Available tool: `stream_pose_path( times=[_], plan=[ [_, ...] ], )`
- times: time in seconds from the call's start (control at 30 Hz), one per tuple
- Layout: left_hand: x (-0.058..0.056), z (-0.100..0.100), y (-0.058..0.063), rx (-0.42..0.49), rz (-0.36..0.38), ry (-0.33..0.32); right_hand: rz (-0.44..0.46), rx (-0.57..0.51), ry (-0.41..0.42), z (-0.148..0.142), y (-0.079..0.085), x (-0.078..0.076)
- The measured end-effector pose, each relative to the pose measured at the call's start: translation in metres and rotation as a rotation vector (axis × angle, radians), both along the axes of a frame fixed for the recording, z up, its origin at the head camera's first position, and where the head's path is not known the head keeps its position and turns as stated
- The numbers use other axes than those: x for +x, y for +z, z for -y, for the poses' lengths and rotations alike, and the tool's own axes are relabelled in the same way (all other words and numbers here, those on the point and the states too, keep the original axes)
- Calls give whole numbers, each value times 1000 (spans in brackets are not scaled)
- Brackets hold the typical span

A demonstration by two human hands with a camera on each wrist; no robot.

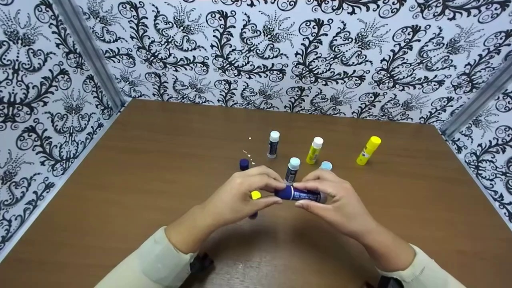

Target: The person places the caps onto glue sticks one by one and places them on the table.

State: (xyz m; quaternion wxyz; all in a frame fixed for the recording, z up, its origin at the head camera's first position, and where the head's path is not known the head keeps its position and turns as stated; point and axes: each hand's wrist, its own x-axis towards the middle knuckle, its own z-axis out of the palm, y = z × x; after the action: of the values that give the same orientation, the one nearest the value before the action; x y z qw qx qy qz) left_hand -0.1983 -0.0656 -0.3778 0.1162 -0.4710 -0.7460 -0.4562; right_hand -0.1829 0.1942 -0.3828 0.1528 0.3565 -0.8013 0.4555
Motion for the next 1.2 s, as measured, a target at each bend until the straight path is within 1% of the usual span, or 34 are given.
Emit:
stream_pose_path(
  times=[0.2, 0.5, 0.67, 0.8, 0.97, 1.2],
  plan=[
    [0, 0, -1, -1, 19, 10, -1, 0, -1, 0, 0, 0],
    [-1, -3, -5, 34, 7, 12, -18, 22, -15, 1, -3, -1],
    [0, -5, -6, 35, 24, 37, -35, 31, -39, 2, -5, -2],
    [-1, -6, -9, 43, 34, 47, -54, 45, -56, 2, -6, -4],
    [-1, -8, -11, 44, 74, 65, -54, 73, -68, 2, -7, -4],
    [-1, -9, -12, 38, 75, 62, -55, 97, -67, 0, -6, -5]
  ],
)
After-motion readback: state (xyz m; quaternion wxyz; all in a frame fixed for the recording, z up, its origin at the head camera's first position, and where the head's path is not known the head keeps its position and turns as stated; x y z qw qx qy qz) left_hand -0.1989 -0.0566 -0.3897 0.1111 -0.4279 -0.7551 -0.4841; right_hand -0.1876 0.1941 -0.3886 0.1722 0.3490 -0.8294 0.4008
